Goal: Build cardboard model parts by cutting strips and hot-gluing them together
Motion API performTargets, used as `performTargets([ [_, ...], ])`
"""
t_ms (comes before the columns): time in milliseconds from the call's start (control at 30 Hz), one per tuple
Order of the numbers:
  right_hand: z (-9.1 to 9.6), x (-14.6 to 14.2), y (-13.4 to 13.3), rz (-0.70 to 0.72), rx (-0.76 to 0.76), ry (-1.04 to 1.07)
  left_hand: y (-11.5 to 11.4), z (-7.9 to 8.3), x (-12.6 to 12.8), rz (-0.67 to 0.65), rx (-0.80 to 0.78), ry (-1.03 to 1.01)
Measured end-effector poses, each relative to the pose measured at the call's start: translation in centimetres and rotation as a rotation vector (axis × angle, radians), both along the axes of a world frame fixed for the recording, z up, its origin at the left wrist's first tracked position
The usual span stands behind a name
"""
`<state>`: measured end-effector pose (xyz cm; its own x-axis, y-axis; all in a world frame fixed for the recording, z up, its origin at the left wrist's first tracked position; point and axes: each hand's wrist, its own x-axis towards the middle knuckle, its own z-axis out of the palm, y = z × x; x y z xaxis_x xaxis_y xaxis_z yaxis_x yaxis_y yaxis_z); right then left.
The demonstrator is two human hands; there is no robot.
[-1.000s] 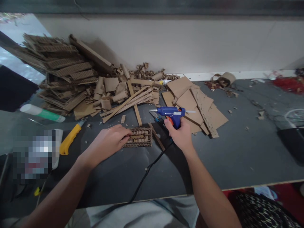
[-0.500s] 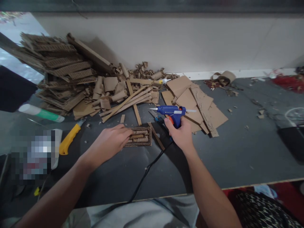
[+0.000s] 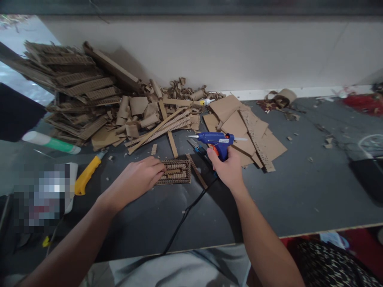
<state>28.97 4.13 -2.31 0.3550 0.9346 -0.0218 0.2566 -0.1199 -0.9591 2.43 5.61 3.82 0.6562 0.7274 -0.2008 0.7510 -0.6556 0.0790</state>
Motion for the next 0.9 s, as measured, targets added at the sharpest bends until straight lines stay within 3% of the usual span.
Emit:
performTargets([
  [900,-0.09,0.09,0.05,-0.002,-0.023,0.022,-0.09,-0.56,-0.02,0.105,-0.038,-0.06],
])
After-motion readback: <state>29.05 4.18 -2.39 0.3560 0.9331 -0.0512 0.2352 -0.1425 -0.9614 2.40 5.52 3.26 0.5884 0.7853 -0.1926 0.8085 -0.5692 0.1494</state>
